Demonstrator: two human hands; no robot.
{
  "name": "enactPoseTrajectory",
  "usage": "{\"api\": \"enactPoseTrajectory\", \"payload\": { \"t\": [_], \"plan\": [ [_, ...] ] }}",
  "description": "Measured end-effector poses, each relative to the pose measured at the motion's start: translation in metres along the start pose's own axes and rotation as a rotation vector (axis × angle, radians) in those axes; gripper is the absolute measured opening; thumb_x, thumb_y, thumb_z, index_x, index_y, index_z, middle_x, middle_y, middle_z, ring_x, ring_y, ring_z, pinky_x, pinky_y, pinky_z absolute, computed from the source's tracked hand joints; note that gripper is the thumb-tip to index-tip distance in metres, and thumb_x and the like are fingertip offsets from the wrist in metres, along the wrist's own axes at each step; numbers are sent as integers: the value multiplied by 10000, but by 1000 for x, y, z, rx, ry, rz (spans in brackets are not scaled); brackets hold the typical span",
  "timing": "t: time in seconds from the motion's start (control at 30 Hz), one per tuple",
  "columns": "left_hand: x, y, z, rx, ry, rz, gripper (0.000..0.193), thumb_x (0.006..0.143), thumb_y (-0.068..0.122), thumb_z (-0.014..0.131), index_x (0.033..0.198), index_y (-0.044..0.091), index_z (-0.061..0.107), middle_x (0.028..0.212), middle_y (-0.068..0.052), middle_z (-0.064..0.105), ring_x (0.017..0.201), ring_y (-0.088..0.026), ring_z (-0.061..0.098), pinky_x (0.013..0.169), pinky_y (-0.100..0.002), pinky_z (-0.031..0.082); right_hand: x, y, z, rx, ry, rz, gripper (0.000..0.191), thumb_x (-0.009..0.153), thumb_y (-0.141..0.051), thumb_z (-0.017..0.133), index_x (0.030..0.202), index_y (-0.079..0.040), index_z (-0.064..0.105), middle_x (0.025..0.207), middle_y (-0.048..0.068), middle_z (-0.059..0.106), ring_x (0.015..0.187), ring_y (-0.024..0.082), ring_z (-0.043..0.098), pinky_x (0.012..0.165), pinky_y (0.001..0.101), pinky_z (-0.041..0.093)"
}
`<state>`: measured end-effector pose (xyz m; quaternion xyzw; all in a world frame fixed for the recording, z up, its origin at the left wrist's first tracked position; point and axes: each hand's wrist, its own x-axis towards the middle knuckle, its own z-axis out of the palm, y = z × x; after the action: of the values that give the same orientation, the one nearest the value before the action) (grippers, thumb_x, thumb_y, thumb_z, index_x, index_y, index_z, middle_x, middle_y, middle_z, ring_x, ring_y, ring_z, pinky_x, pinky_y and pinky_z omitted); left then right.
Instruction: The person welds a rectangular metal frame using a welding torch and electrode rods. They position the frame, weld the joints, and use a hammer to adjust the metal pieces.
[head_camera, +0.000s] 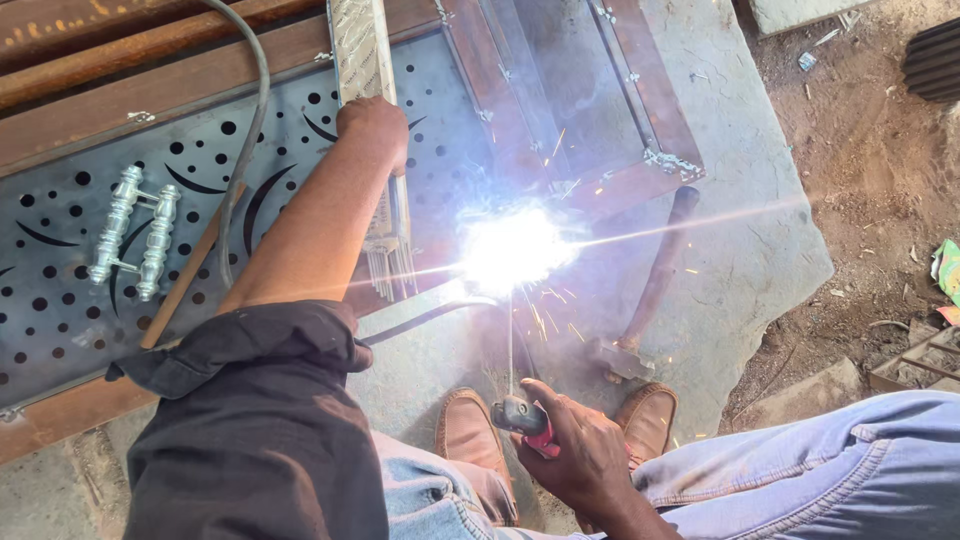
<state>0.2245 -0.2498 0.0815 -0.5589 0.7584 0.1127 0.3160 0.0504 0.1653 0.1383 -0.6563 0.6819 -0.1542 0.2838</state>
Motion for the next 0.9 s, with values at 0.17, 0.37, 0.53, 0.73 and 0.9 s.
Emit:
{"api": "enactPoseTrajectory", "payload": {
  "t": [0.17, 0.37, 0.53, 0.73, 0.9],
  "plan": [
    [-4, 1, -3, -1, 13, 1, 645, 820, 346, 888, 1346, 41, 671, 1314, -146, 693, 1193, -312, 684, 918, -399, 592, 0, -1, -1, 7, 71, -54, 709, 703, -284, 883, 1315, -107, 572, 922, 115, 748, 789, 328, 732, 650, 426, 569],
    [-3, 1, -4, 2, 13, 1, 629, 815, 335, 893, 1332, 48, 680, 1308, -131, 695, 1186, -294, 685, 909, -390, 595, 1, -2, -2, 8, 79, -61, 694, 705, -267, 873, 1317, -118, 583, 888, 102, 742, 787, 308, 737, 664, 409, 575],
    [3, 1, 1, -22, 39, 0, 612, 797, 313, 905, 1313, 60, 694, 1317, -125, 686, 1200, -297, 672, 914, -399, 593, 2, -1, 0, -10, 42, -16, 696, 699, -289, 886, 1307, -131, 588, 845, 80, 742, 760, 298, 733, 657, 411, 571],
    [12, 0, 9, -30, 26, 9, 645, 753, 348, 938, 1295, 75, 718, 1302, -100, 701, 1204, -294, 675, 937, -403, 582, 1, -1, 3, 7, 45, 22, 706, 664, -246, 860, 1310, -169, 586, 889, 50, 757, 757, 274, 745, 665, 400, 584],
    [16, 1, 13, -5, 62, -5, 656, 744, 345, 942, 1293, 69, 713, 1287, -106, 706, 1179, -293, 688, 916, -401, 594, 2, -1, 2, -7, 3, 18, 724, 683, -278, 875, 1329, -176, 564, 885, 66, 751, 772, 298, 742, 680, 426, 582]
  ]
}}
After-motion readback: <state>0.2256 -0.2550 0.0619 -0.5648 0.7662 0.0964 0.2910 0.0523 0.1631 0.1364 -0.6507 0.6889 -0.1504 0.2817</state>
